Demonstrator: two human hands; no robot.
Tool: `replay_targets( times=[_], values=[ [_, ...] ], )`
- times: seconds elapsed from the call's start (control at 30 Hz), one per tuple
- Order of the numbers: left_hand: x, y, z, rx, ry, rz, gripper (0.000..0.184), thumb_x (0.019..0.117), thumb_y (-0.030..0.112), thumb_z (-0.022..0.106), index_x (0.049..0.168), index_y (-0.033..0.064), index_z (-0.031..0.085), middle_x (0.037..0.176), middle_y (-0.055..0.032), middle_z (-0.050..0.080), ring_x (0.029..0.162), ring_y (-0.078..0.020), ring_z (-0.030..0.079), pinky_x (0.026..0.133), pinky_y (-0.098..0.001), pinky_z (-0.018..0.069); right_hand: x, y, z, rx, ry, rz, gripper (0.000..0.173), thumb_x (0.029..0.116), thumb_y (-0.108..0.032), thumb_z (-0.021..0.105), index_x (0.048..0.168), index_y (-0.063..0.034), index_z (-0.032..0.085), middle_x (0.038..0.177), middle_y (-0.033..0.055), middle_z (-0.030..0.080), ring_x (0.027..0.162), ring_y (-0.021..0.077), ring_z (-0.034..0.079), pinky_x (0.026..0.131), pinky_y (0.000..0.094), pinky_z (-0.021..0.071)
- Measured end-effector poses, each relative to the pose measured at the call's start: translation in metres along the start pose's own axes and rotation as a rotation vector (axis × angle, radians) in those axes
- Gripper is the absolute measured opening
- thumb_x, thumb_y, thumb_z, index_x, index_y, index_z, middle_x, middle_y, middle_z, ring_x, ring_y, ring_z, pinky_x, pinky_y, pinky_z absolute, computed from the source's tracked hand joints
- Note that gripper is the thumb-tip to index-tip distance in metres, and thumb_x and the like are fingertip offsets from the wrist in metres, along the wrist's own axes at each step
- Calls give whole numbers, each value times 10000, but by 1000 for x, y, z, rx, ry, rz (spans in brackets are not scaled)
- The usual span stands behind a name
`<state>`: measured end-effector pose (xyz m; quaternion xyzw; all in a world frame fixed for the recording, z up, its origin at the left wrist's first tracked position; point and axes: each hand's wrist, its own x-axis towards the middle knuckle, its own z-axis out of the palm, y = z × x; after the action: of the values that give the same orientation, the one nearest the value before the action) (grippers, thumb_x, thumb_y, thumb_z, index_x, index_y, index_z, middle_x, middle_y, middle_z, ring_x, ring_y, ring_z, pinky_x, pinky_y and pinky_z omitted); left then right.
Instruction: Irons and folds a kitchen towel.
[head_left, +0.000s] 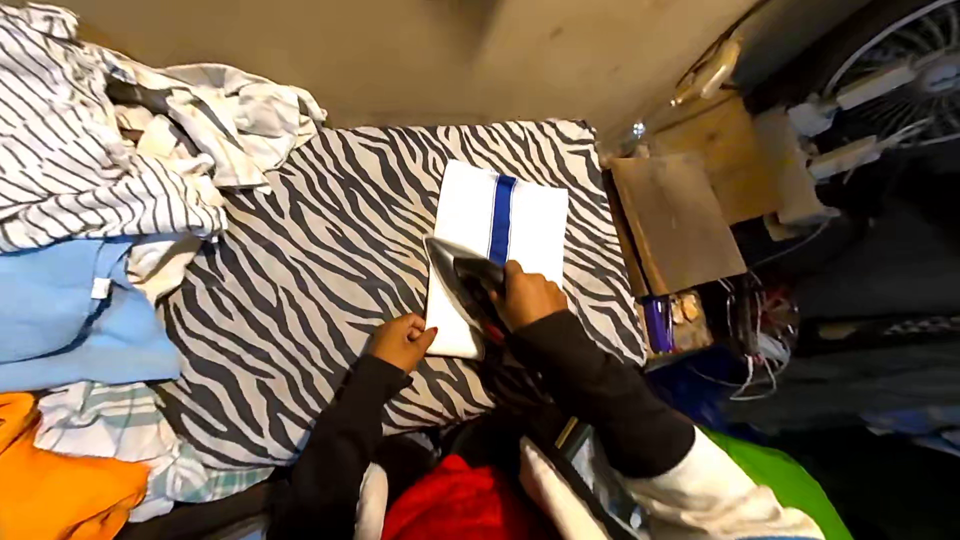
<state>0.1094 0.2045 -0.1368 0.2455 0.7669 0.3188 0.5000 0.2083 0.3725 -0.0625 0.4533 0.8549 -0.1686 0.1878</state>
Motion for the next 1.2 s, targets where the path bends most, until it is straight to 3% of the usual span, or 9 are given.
replay_targets(
  times=[0.17,0.27,0.37,0.57,0.63,0.73,0.87,1.1,1.2],
  values=[
    [2,-4,5,-80,4,-37,339,1055,205,575,1287,-42,588,973,-122,679,662,-120,632,672,-296,560,16,-9,-14,-38,-12,-12,387,992,-228,670,1307,-12,610,1132,296,699,1086,513,670,862,689,510],
    [-27,-13,4,11,143,50,399,1029,158,592,1380,-29,560,1070,-164,737,834,-224,718,805,-409,582,-13,9,-1,-79,-86,-128,369,997,-238,647,1285,-10,615,1081,304,699,1040,523,674,840,697,515],
    [-65,-34,-1,123,424,146,476,992,168,629,1415,-35,548,940,-166,766,772,-295,731,748,-503,577,-55,26,18,-165,-155,-258,380,984,-203,636,1295,15,615,990,317,712,940,547,695,765,706,520],
    [-91,-6,-5,246,724,313,370,977,244,566,1259,40,691,929,-65,768,681,-107,676,596,-288,530,-53,-12,29,-175,-199,-370,339,1026,-156,550,1325,-1,590,1078,299,706,1006,519,696,782,670,535],
    [-107,-9,-10,276,732,356,368,976,265,548,1240,57,699,920,-39,768,692,-83,689,586,-251,546,-60,-1,35,-181,-179,-416,358,1003,-136,579,1331,8,595,1044,306,709,950,525,704,741,666,542],
    [-113,-19,-1,326,710,365,347,951,253,548,1139,38,746,755,-53,729,615,-170,677,566,-362,551,-61,-2,28,-210,-159,-439,350,1003,-105,564,1332,10,596,1041,304,710,943,523,706,729,659,541],
    [-110,-8,28,178,650,506,287,954,234,568,1047,52,770,680,15,682,569,-28,619,550,-187,524,-38,-13,18,-180,-185,-392,315,1028,-129,560,1315,-5,595,1092,309,697,1026,534,682,793,685,524],
    [-118,1,9,-67,775,708,240,995,191,584,981,12,744,672,45,641,558,74,549,531,-90,474,-63,12,36,-174,-144,-398,348,962,-120,639,1277,25,613,1018,309,711,918,534,706,718,672,539],
    [-118,16,16,-47,820,816,223,1007,201,586,981,46,744,731,14,668,630,46,587,595,-102,500,-76,28,60,-126,72,-470,271,884,-82,713,1136,14,692,882,274,720,763,490,722,604,628,552]
  ],
)
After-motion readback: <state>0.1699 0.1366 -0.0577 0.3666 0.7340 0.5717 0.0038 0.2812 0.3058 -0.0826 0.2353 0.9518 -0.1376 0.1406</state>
